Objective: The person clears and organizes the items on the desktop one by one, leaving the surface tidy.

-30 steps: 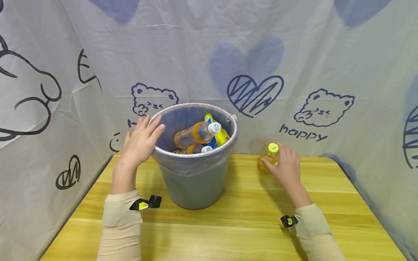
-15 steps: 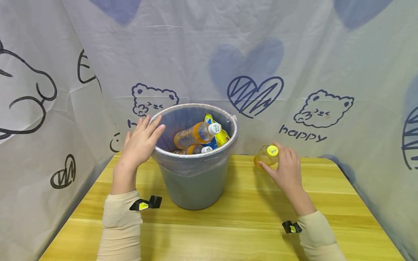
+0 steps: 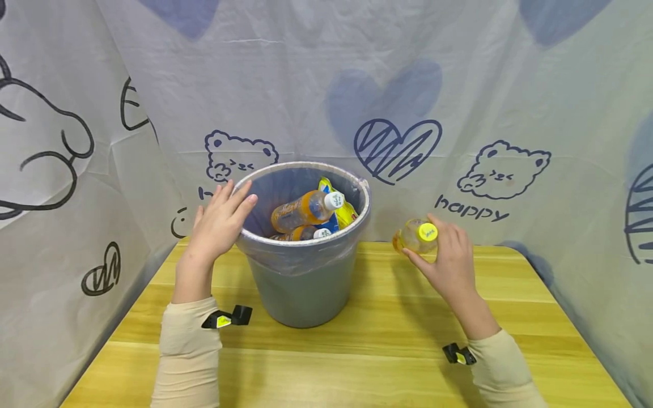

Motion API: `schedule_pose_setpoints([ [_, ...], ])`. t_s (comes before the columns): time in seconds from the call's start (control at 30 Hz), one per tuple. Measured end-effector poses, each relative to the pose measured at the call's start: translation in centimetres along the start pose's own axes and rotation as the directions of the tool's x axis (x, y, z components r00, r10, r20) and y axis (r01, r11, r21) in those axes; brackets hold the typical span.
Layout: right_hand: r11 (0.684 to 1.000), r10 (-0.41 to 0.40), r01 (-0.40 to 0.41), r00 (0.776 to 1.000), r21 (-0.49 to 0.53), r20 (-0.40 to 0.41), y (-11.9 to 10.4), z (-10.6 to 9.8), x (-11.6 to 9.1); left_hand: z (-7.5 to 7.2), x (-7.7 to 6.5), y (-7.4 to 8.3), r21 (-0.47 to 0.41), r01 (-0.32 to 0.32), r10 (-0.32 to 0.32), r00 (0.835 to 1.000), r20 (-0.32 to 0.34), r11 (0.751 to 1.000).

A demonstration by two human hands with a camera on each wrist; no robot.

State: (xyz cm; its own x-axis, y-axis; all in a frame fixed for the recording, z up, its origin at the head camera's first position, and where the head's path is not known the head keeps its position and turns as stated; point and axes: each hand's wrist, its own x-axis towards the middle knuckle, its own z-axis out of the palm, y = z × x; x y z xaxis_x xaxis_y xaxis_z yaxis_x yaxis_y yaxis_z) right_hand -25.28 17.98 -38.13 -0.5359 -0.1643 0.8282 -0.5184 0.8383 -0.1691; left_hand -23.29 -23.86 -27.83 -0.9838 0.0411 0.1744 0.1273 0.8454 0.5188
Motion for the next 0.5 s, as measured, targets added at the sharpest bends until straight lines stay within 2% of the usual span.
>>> schedule_pose_setpoints([
  [0.33, 0.999, -0.049, 0.049, 0.999, 0.008, -0.002, -0.9, -1.0, 1.4, 0.0, -0.1, -0.1, -0.001, 0.002, -0.002, 1.0, -0.001, 1.0],
  [0.5, 0.994, -0.106, 0.108, 0.993, 0.021, -0.06, -1.3, -1.3, 2.1, 0.0, -0.1, 0.0, -0.003, 0.002, -0.002, 1.0, -0.005, 1.0],
])
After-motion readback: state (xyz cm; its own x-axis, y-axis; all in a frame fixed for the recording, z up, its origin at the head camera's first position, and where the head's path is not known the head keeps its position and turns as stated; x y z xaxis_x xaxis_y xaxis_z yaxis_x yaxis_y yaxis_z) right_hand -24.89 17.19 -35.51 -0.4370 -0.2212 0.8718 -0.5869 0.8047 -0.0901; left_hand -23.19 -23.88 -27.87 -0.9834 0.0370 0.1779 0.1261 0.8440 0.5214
